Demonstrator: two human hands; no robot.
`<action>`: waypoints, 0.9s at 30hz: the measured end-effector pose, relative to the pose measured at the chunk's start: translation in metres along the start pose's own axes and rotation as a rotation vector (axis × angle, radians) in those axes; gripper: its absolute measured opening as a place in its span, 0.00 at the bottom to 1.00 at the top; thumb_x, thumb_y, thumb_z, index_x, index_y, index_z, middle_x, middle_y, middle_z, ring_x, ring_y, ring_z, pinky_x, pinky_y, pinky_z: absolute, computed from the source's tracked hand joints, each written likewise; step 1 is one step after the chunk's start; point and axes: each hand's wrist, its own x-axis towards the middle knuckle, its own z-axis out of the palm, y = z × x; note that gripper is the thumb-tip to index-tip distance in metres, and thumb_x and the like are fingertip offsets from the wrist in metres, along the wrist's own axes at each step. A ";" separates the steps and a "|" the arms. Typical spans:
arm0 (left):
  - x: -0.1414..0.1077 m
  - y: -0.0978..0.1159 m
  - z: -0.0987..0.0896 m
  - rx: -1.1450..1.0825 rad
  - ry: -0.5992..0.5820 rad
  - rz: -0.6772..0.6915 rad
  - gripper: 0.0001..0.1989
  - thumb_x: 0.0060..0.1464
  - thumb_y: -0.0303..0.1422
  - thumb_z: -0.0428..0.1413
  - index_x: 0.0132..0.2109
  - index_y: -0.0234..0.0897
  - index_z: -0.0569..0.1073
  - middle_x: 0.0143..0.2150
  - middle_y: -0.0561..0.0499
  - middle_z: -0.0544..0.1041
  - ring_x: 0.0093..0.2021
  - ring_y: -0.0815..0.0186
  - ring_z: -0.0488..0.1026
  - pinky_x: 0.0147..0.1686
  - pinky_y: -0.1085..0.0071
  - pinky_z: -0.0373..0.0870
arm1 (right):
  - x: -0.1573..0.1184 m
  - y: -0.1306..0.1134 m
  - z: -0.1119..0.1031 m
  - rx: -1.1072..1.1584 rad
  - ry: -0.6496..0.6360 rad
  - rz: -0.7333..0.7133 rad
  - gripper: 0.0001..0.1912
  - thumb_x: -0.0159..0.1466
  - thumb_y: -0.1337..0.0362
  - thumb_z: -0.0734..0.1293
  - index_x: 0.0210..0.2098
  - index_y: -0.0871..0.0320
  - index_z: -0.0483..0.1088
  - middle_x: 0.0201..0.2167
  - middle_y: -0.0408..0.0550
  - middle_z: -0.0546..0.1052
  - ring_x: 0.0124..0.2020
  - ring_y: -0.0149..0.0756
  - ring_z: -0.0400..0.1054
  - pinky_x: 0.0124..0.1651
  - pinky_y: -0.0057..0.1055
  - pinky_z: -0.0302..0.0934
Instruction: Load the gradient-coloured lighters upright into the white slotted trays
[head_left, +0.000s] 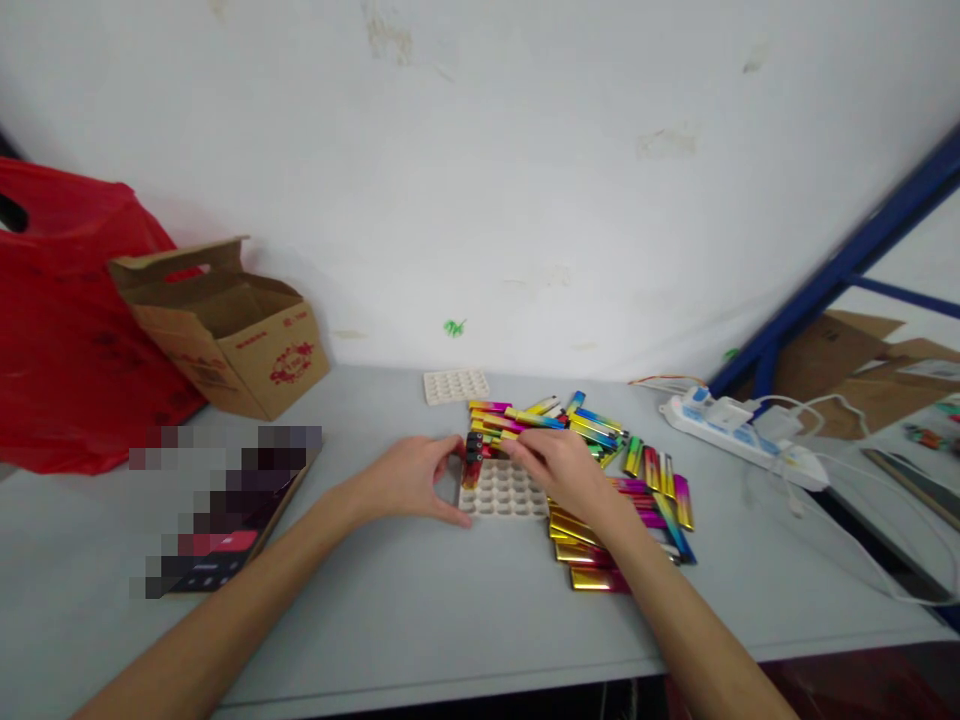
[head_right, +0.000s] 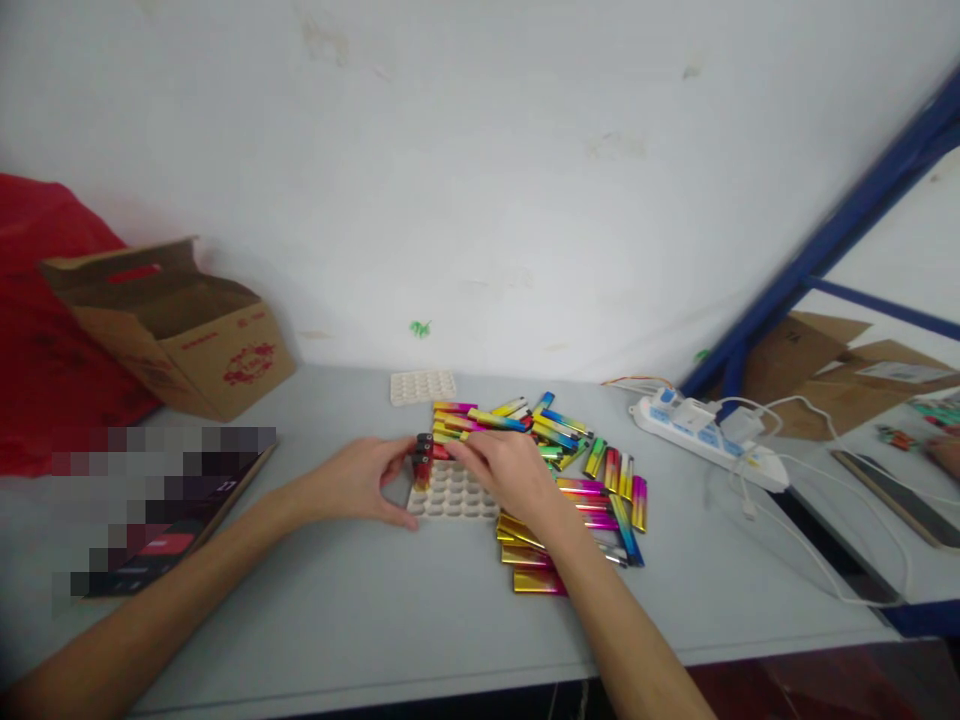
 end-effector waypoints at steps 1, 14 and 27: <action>0.001 -0.001 0.000 -0.011 0.000 -0.005 0.37 0.36 0.63 0.71 0.42 0.42 0.71 0.32 0.55 0.77 0.30 0.60 0.73 0.29 0.69 0.55 | -0.001 0.008 -0.002 -0.026 0.055 0.035 0.23 0.81 0.54 0.59 0.37 0.57 0.78 0.32 0.50 0.82 0.32 0.37 0.75 0.38 0.32 0.62; 0.000 -0.002 0.000 -0.031 0.002 0.013 0.36 0.37 0.63 0.71 0.41 0.42 0.69 0.31 0.56 0.75 0.29 0.60 0.72 0.29 0.69 0.54 | 0.002 0.041 0.002 -0.214 -0.041 0.242 0.15 0.75 0.69 0.64 0.56 0.61 0.80 0.53 0.60 0.84 0.54 0.50 0.79 0.60 0.44 0.70; -0.002 0.001 -0.002 -0.017 0.001 0.024 0.36 0.41 0.62 0.70 0.44 0.41 0.71 0.33 0.54 0.77 0.30 0.59 0.73 0.30 0.68 0.58 | 0.004 0.015 -0.005 0.409 0.408 0.411 0.19 0.71 0.47 0.69 0.45 0.57 0.80 0.25 0.41 0.74 0.24 0.34 0.64 0.30 0.30 0.57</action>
